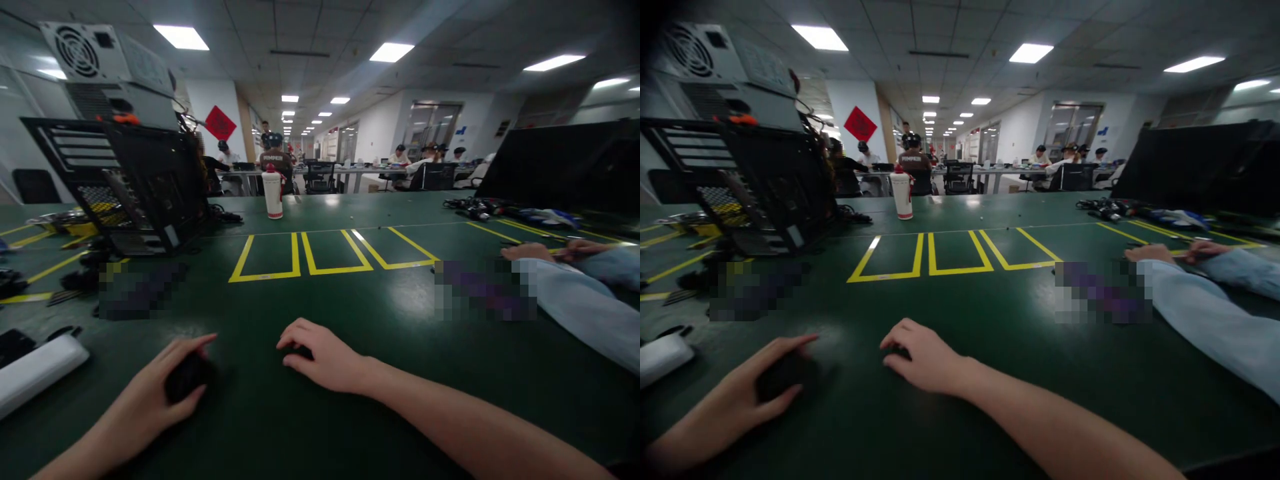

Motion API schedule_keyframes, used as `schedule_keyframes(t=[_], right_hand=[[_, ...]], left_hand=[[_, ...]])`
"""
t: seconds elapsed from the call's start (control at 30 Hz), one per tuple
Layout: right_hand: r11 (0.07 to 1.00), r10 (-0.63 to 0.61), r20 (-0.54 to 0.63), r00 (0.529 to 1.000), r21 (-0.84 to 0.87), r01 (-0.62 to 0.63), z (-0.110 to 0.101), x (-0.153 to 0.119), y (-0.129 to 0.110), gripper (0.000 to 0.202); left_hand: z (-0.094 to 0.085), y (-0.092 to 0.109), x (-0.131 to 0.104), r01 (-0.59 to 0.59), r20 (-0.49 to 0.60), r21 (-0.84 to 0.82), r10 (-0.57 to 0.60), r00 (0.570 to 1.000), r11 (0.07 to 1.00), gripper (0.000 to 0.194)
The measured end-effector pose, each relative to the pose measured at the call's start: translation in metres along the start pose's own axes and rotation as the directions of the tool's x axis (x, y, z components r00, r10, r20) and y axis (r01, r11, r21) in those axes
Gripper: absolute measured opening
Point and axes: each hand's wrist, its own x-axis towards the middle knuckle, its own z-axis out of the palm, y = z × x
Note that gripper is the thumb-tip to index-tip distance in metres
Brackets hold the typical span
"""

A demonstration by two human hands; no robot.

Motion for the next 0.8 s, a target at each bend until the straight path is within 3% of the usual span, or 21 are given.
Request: schedule_keyframes(t=[0.07,0.2,0.33,0.5,0.63,0.8], right_hand=[[0.992,0.098,-0.099,0.99,0.084,-0.09,-0.007,0.007,0.016,0.023],[0.945,0.295,-0.259,0.92,0.224,-0.24,-0.023,0.025,0.051,0.027],[0.918,0.332,-0.323,0.886,0.328,-0.224,-0.032,0.045,0.078,0.028],[0.851,0.399,-0.344,0.85,0.483,-0.205,-0.039,0.064,0.102,0.034],[0.771,0.42,-0.309,0.853,0.617,-0.157,-0.044,0.069,0.111,0.034],[0.675,0.49,-0.22,0.844,0.708,-0.207,-0.049,0.068,0.107,0.034]], left_hand=[[0.012,0.014,0.044,-0.028,0.026,-0.145,0.032,0.999,0.989,0.052],[0.047,0.04,0.134,-0.153,-0.127,-0.272,0.122,0.984,0.95,0.052],[0.075,0.056,0.189,-0.236,-0.204,-0.316,0.177,0.963,0.919,0.054],[0.087,0.067,0.212,-0.246,-0.186,-0.342,0.191,0.964,0.907,0.061],[0.09,0.067,0.215,-0.241,-0.184,-0.335,0.188,0.965,0.911,0.066],[0.086,0.067,0.211,-0.176,-0.193,-0.18,0.141,0.971,0.968,0.08]])
